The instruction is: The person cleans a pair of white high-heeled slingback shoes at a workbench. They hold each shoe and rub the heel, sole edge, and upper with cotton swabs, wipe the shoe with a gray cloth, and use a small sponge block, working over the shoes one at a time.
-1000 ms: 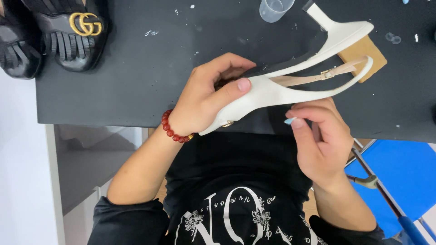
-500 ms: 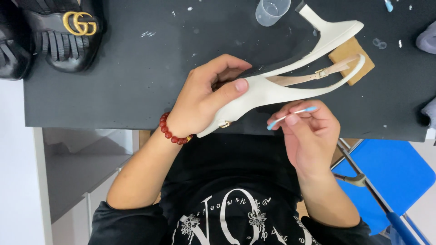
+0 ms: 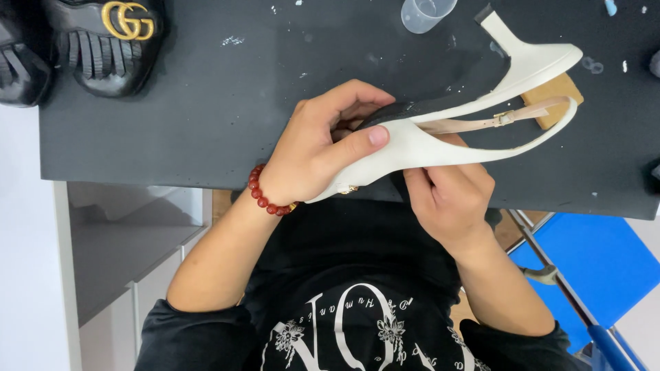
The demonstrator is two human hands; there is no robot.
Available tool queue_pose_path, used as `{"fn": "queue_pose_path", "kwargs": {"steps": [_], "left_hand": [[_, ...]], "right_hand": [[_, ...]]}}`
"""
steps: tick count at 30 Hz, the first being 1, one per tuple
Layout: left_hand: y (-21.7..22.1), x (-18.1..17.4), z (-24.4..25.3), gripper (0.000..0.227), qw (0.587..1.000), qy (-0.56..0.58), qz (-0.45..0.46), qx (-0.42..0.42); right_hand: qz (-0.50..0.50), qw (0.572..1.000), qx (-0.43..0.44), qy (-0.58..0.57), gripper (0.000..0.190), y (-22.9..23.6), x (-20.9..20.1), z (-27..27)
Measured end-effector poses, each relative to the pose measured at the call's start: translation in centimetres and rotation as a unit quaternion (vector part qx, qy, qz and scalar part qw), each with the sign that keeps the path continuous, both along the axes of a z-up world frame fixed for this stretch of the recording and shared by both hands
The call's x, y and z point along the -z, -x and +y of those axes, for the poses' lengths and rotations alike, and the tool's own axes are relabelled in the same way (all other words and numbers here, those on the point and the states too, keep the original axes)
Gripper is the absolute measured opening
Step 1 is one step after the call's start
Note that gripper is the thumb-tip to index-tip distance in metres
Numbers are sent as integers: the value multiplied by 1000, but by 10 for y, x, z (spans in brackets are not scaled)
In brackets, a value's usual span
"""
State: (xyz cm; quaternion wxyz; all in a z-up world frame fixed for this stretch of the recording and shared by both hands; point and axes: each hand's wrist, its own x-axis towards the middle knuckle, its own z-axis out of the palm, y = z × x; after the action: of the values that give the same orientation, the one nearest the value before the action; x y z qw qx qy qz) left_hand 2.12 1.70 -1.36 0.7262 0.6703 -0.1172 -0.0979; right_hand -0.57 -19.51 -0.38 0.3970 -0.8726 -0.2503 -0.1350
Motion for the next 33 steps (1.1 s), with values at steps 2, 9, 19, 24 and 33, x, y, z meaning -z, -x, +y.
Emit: {"fn": "queue_pose_path", "kwargs": {"steps": [2, 9, 19, 24, 33], "left_hand": [[1, 0, 0, 41, 1000, 5, -6, 3], [1, -2, 0, 41, 1000, 11, -5, 11], [1, -2, 0, 42, 1000, 3, -15, 5], [0, 1, 0, 43, 1000, -3, -18, 4], [1, -1, 0, 42, 1000, 7, -4, 7]], "right_hand": [[-6, 1000, -5, 18, 26, -1, -2, -2], [-20, 995, -19, 92, 27, 0, -18, -1], [2, 991, -36, 130, 27, -4, -27, 4], [-11, 992, -45, 121, 28, -4, -24, 3], [-12, 988, -31, 150, 23, -6, -29, 1]]}}
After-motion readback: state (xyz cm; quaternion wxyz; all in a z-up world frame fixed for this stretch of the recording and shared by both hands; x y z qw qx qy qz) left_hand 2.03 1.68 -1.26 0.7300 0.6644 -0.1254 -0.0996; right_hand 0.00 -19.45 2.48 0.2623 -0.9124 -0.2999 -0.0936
